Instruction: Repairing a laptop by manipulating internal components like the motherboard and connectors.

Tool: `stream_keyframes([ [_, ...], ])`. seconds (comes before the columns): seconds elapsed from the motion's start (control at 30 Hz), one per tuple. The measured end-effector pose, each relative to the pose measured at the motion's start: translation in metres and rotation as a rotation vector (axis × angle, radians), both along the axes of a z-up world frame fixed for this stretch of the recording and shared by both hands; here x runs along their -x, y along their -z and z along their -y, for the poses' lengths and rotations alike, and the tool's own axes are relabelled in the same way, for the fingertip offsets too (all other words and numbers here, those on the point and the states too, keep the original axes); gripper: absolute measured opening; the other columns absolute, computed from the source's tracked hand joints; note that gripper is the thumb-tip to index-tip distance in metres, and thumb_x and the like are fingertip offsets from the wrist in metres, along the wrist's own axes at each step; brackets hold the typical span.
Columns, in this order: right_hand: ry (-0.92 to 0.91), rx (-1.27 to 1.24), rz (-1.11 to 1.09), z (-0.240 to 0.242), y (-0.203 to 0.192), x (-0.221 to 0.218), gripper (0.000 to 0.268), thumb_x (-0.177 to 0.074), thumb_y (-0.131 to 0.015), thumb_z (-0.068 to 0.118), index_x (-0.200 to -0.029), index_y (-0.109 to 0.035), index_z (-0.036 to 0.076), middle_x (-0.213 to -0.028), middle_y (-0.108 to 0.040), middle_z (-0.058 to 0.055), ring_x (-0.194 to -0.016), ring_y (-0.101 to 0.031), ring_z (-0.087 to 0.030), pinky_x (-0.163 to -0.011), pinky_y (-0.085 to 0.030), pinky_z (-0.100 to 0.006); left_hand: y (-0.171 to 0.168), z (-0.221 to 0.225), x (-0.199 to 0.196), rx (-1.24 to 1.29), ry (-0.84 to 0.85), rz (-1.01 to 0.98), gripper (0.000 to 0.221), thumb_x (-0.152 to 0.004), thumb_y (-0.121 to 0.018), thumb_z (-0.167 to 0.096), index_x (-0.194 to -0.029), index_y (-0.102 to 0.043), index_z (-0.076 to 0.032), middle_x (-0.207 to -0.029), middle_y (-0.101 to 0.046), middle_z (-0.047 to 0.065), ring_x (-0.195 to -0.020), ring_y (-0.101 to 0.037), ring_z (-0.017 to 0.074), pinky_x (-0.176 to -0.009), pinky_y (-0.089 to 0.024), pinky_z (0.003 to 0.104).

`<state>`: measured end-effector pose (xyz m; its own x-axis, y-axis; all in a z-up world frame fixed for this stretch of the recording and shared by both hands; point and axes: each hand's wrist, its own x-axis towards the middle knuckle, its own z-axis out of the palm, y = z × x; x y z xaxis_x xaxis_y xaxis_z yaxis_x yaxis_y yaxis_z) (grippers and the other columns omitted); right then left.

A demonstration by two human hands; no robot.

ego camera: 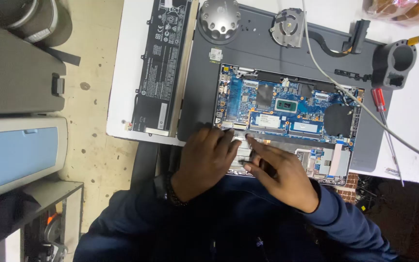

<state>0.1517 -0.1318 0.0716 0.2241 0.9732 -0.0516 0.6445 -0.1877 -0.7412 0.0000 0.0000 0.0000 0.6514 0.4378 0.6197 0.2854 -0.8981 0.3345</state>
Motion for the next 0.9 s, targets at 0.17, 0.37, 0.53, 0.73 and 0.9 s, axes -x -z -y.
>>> stream_keyframes([
  [0.17, 0.071, 0.077, -0.341, -0.004, 0.000, 0.006, 0.064, -0.086, -0.072, 0.006, -0.146, -0.052, -0.002, -0.084, -0.075, -0.017, -0.055, -0.074, -0.027, -0.046, -0.063, -0.040, -0.005, 0.005, 0.004, 0.030, -0.014, -0.031, 0.026, -0.096, -0.069, -0.026, -0.108, -0.075, -0.004, -0.085, -0.053, 0.009, -0.072, -0.060, 0.0287, -0.056, -0.046, 0.040],
  [0.37, 0.123, 0.073, -0.641, -0.004, 0.008, 0.021, 0.074, -0.087, -0.066, -0.003, -0.154, -0.035, -0.005, -0.092, -0.068, -0.021, -0.057, -0.073, -0.021, -0.043, -0.069, -0.036, -0.006, 0.009, 0.005, 0.062, -0.053, -0.056, 0.030, -0.099, -0.065, -0.029, -0.114, -0.073, -0.005, -0.096, -0.050, 0.010, -0.086, -0.059, 0.0319, -0.067, -0.042, 0.042],
  [0.53, 0.161, 0.034, -0.653, -0.005, 0.005, 0.028, 0.076, -0.087, -0.066, -0.004, -0.156, -0.032, -0.006, -0.094, -0.065, -0.019, -0.060, -0.073, -0.021, -0.047, -0.069, -0.035, 0.003, 0.009, 0.007, 0.157, -0.026, -0.054, 0.033, -0.098, -0.066, -0.033, -0.120, -0.070, -0.007, -0.103, -0.049, 0.009, -0.096, -0.057, 0.0333, -0.079, -0.041, 0.045],
  [0.73, 0.161, 0.079, -0.447, -0.010, 0.001, 0.017, 0.067, -0.085, -0.072, 0.000, -0.147, -0.048, -0.005, -0.088, -0.070, -0.018, -0.058, -0.080, -0.027, -0.049, -0.069, -0.037, 0.009, 0.000, 0.009, 0.250, 0.088, -0.085, 0.032, -0.098, -0.067, -0.032, -0.122, -0.067, -0.010, -0.104, -0.050, 0.008, -0.104, -0.059, 0.0358, -0.084, -0.042, 0.047],
  [0.9, 0.151, 0.025, -0.341, -0.011, 0.001, 0.015, 0.058, -0.085, -0.072, 0.004, -0.140, -0.058, -0.005, -0.076, -0.073, -0.015, -0.053, -0.078, -0.027, -0.047, -0.065, -0.038, -0.001, -0.010, 0.009, 0.185, 0.138, -0.003, 0.031, -0.098, -0.070, -0.032, -0.116, -0.069, -0.008, -0.104, -0.051, 0.008, -0.101, -0.060, 0.0340, -0.079, -0.044, 0.045],
])
